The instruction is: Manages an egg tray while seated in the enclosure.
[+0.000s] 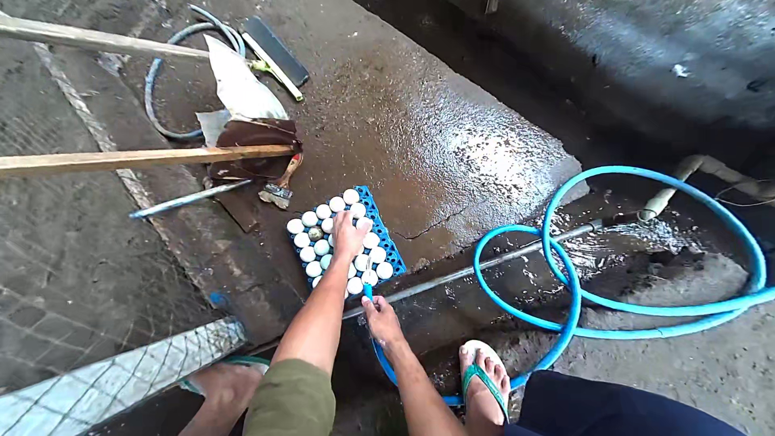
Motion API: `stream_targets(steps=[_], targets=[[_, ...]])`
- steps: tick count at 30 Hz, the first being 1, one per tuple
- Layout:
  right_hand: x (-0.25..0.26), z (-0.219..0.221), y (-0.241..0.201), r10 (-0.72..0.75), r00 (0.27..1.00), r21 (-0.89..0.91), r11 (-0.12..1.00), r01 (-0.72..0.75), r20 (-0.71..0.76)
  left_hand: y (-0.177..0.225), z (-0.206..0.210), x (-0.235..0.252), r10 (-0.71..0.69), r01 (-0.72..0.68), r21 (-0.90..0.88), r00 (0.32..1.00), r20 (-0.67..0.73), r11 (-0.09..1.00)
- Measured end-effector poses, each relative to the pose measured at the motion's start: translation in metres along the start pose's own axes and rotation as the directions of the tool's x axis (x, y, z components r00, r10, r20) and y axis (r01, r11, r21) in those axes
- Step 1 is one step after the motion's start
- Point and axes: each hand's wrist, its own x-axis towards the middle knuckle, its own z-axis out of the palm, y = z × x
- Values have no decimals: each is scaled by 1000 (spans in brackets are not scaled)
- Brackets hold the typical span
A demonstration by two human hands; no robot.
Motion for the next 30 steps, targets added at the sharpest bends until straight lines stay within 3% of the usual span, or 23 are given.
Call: stream_targets(steps=[4,12,19,23,25,26,28,30], targets=[[-1,2,3,-9,1000,13,1000,9,16,13,-15,18,-127,125,-38,991,-32,991],[-4,7,5,16,999,16,1000,-17,42,44,-20,46,-237,165,365,958,162,916],[-7,8,2,14,999,19,1000,-15,44,40,-28,48,-293,253,268,948,123,930],[-9,2,-1,0,998,-5,1000,0,65,26,-44,7,-158,156,-41,985,-69,987],[-10,0,-4,-18,997,-38,999,21,80,10,-54,-32,-161,123,-279,980,-118,952],[-10,-1,-4,-22,995,-51,998,27,94,-2,-54,-54,-208,140,-445,972,-109,885],[-11,-1,-4,-22,989,-75,997,34,144,-25,-46,-98,-326,176,-743,943,-60,646],[-17,0,-3,-14,976,-106,994,38,219,-40,-37,-138,-400,224,-886,915,49,406]])
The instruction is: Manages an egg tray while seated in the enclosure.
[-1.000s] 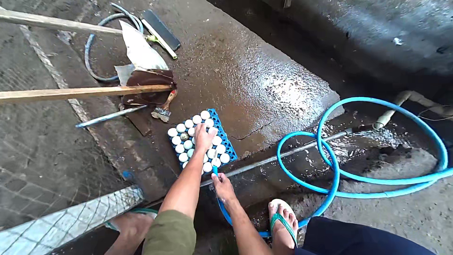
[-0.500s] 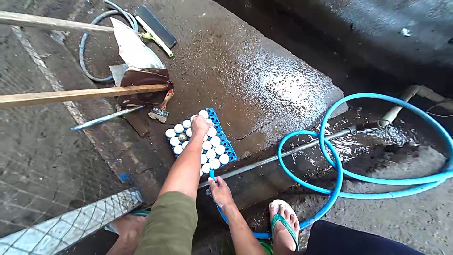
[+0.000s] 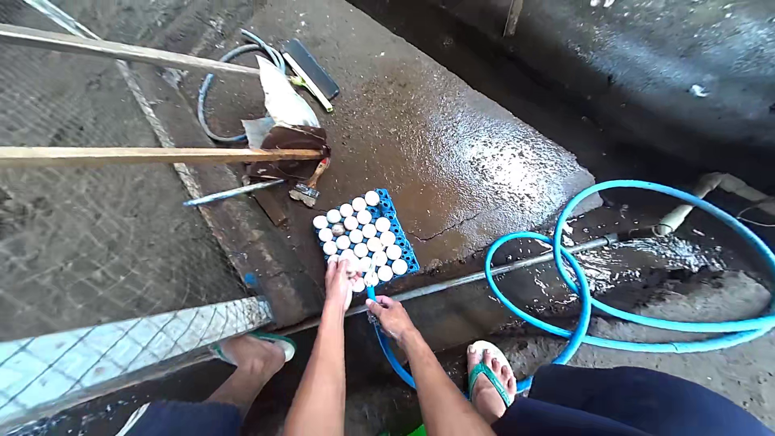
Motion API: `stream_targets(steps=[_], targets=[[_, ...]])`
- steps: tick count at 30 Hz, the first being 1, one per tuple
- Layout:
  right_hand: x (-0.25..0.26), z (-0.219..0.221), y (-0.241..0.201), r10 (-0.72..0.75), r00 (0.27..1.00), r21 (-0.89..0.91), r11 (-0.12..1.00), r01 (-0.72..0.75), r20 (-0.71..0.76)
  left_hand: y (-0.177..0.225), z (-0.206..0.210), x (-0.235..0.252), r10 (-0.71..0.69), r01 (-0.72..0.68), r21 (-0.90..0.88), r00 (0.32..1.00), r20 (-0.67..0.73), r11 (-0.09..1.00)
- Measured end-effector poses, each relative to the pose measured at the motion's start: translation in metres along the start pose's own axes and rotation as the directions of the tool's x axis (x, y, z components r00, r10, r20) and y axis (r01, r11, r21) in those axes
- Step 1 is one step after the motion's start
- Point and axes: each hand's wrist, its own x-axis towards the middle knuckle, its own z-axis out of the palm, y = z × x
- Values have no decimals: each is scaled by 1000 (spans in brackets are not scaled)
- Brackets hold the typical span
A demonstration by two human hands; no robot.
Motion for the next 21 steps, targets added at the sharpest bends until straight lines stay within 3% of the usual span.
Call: stream_targets(steps=[4,6,7,10,12,14,16,18,19,21], targets=[[-11,1,1,45,983,-175,984,-14,178,-21,-19,-46,-153,169,-172,983,102,970],[-15,1,5,59,986,-271,962,-16,154,-13,-18,-66,-209,218,-153,975,68,964],[-17,-1,8,37,996,-286,958,-14,75,-8,-17,-74,-221,226,-128,974,51,966],[-26,4,5,-157,951,-44,988,151,-267,0,-14,-91,-144,146,-26,987,66,989],[-39,25,-8,-316,891,35,938,345,-327,6,-6,-108,-76,70,94,995,59,993],[-52,41,-23,-483,837,-144,876,460,-259,20,-2,-132,-35,20,126,992,124,992],[-54,42,-35,-501,833,-284,855,435,-234,28,0,-150,-32,5,153,985,171,988],[-53,41,-48,-347,892,-216,931,292,-290,32,8,-165,-53,35,188,994,94,981],[-55,44,-51,-285,906,-184,954,236,-312,30,9,-169,-29,18,168,998,61,986],[-72,59,-50,-335,900,-274,926,260,-280,28,3,-172,25,-27,32,998,51,999]])
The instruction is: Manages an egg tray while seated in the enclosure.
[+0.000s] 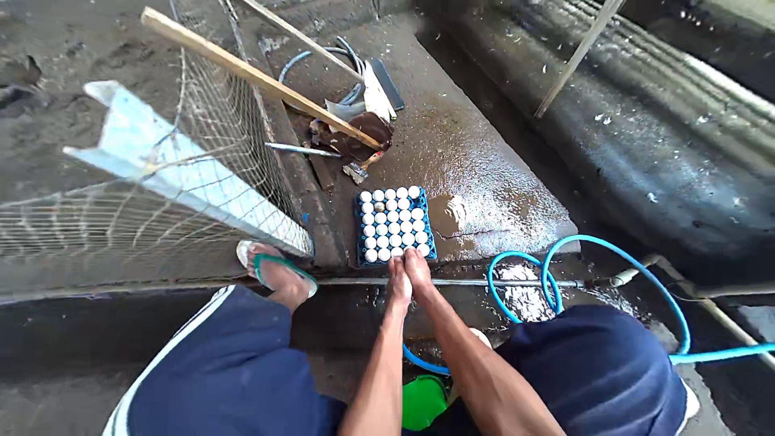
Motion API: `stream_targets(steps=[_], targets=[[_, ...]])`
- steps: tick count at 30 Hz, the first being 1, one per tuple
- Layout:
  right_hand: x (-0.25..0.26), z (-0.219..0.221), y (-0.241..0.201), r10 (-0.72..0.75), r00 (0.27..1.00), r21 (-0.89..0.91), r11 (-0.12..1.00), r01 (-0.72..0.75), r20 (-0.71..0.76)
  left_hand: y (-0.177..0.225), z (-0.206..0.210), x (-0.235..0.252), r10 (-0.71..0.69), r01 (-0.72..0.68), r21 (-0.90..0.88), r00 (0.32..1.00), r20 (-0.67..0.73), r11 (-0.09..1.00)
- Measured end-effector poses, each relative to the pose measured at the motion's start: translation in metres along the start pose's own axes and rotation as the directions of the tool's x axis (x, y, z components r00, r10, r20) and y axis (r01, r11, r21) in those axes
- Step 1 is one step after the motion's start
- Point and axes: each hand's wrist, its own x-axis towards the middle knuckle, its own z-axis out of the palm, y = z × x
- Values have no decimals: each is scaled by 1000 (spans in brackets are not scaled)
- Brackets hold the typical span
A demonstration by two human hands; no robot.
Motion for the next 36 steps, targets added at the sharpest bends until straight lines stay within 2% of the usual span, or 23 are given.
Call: stream_targets(steps=[2,5,7,9,11,13,15,16,19,23,25,27,28,30,32,34,36], targets=[[-13,3,0,-116,992,-116,986,122,59,-4,-5,-2,46,-47,-81,999,-17,996],[-5,-9,1,-36,999,-212,976,38,14,-2,-1,-18,-37,38,-34,998,48,999],[-18,-4,-9,-91,995,-271,957,101,50,0,0,-15,7,-7,-109,1000,5,994],[-32,-1,-10,-150,986,-222,962,161,68,2,-1,-14,10,-15,-213,1000,-23,977],[-27,-7,-14,-79,997,-220,973,71,-26,8,3,-24,-64,65,-182,998,12,981],[-24,-9,-24,-18,998,-225,974,3,-66,8,5,-19,-30,37,-194,999,42,980],[-32,-9,-15,-109,994,-248,962,111,22,-2,8,-8,44,-37,-288,999,19,957],[-32,-11,-12,-127,991,-248,959,135,46,0,8,-9,33,-20,-308,999,36,951],[-18,-18,-13,-80,994,-204,977,64,-74,12,8,-24,-79,93,-191,994,82,977],[-33,-12,-13,-104,995,-185,977,103,3,23,2,-24,-5,13,-200,999,38,980],[-17,-14,-5,-52,996,-121,992,43,-74,17,2,-27,-40,50,-173,997,65,984],[-18,-9,-4,-56,996,-79,996,50,-70,16,2,-22,15,-7,-175,999,45,985],[-23,-8,-1,-81,996,-66,995,78,-37,21,1,-24,-7,12,-180,1000,30,984],[-19,-12,10,-86,996,-63,994,86,-11,34,1,-37,-136,138,-127,990,23,982],[-5,-14,5,-5,997,24,1000,7,-83,25,4,-30,-94,97,-93,995,36,991],[-13,-11,-2,29,996,27,999,-27,-84,23,-1,-25,-21,39,-157,993,113,987],[-19,-12,7,22,998,47,999,-20,-50,22,-2,-30,-63,78,-168,993,95,983]])
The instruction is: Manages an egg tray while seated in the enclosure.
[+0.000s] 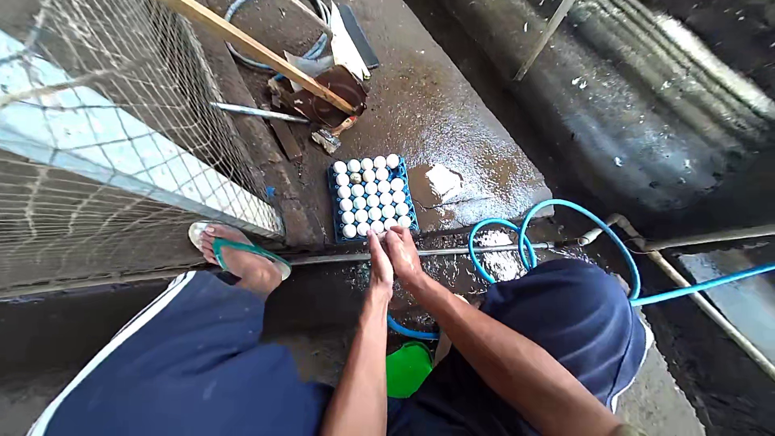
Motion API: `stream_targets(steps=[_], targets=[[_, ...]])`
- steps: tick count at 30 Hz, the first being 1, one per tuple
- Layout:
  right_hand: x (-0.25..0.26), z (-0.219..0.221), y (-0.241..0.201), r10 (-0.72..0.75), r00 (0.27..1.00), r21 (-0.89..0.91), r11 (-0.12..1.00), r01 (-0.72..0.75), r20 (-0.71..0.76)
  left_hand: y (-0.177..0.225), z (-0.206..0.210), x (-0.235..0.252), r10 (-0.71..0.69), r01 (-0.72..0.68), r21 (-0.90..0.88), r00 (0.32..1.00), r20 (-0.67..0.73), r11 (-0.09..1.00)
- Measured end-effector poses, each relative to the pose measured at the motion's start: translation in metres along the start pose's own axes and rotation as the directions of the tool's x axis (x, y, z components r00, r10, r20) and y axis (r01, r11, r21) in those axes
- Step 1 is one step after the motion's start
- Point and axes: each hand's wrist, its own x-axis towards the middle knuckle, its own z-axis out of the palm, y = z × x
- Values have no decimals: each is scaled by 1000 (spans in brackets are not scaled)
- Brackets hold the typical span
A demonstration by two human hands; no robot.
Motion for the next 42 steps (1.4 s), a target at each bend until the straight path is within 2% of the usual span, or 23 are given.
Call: stream_targets(steps=[1,3,4,6,9,10,12,15,17,19,21,24,26,28,30,32,34,36,39,42], targets=[[4,-2,2,9,1000,28,1000,-9,-14,-4,4,1,-21,22,19,998,-60,1000],[12,-3,-3,22,998,57,998,-19,-53,-3,9,5,-10,12,24,996,-88,1000],[6,-1,-6,-16,999,41,999,18,-46,4,6,3,-1,1,-14,999,-42,1000],[-2,0,2,-67,998,16,998,67,-12,4,7,1,25,-27,-29,999,-44,999],[12,-3,0,10,996,71,997,-4,-84,-5,13,7,-21,30,73,992,-121,997],[9,-2,-1,-3,996,68,998,9,-90,-4,8,7,-16,18,49,999,-49,999],[-7,0,7,-56,997,43,997,58,-45,-18,3,11,76,-74,44,996,-46,996],[3,-2,2,14,997,72,997,-8,-78,-14,7,10,14,-6,94,996,-83,996],[0,0,1,-10,997,72,997,16,-79,-34,-7,22,210,-208,-40,976,54,977],[-9,1,8,-65,997,57,996,68,-50,-12,2,9,64,-64,-16,998,4,998],[4,-3,10,22,996,114,993,-12,-82,-9,4,7,-65,66,32,998,-21,997],[21,-8,8,215,975,254,948,-193,-60,-18,3,13,-99,102,-50,993,71,993],[22,-10,13,300,953,350,896,-272,-28,-27,0,14,-124,127,-37,990,64,991],[21,-10,7,256,966,350,908,-231,-28,-22,-5,18,-83,82,22,993,79,996],[5,-2,5,69,996,170,984,-58,-59,-17,-9,16,-66,63,65,997,44,996],[-6,4,4,-42,997,100,994,49,-64,-14,-8,11,-76,75,71,997,10,995],[4,1,4,16,991,181,983,9,-137,-19,-4,12,-83,87,147,996,-35,985],[8,0,3,113,980,259,964,-69,-162,-23,-2,12,-30,46,196,996,-83,980],[-12,7,3,-2,994,165,986,20,-110,-23,-7,9,36,-33,140,999,-19,990],[4,2,2,96,985,235,970,-61,-141,-25,-4,14,-10,23,207,998,-64,978]])
